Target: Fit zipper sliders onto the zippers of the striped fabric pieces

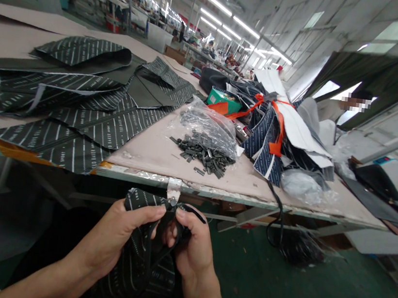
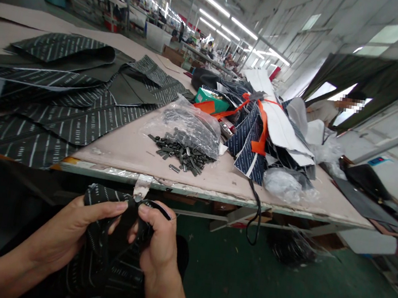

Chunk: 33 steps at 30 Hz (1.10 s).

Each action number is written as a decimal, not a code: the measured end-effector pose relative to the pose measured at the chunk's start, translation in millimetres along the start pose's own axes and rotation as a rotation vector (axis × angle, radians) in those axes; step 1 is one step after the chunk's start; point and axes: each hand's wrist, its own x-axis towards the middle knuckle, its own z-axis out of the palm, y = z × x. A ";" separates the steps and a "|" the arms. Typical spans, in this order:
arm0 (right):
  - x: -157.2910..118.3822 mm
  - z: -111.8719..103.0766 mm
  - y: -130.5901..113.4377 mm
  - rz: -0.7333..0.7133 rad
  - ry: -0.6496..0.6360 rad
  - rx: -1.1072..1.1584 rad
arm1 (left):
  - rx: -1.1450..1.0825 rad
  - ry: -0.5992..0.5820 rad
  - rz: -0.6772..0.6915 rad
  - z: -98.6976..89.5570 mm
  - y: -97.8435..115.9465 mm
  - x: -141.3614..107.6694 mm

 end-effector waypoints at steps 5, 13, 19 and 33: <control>0.7 -0.5 1.6 0.028 -0.006 0.019 | -0.003 0.007 -0.006 -2.5 -0.2 0.9; 1.4 -1.6 1.8 0.049 -0.015 0.004 | 0.017 -0.044 -0.034 -1.8 1.9 2.1; 0.1 -1.2 1.7 0.047 -0.016 0.025 | 0.031 -0.051 -0.035 -0.9 3.4 5.5; -1.7 6.2 -2.0 0.035 0.034 0.076 | 0.000 -0.081 -0.013 1.1 1.1 3.9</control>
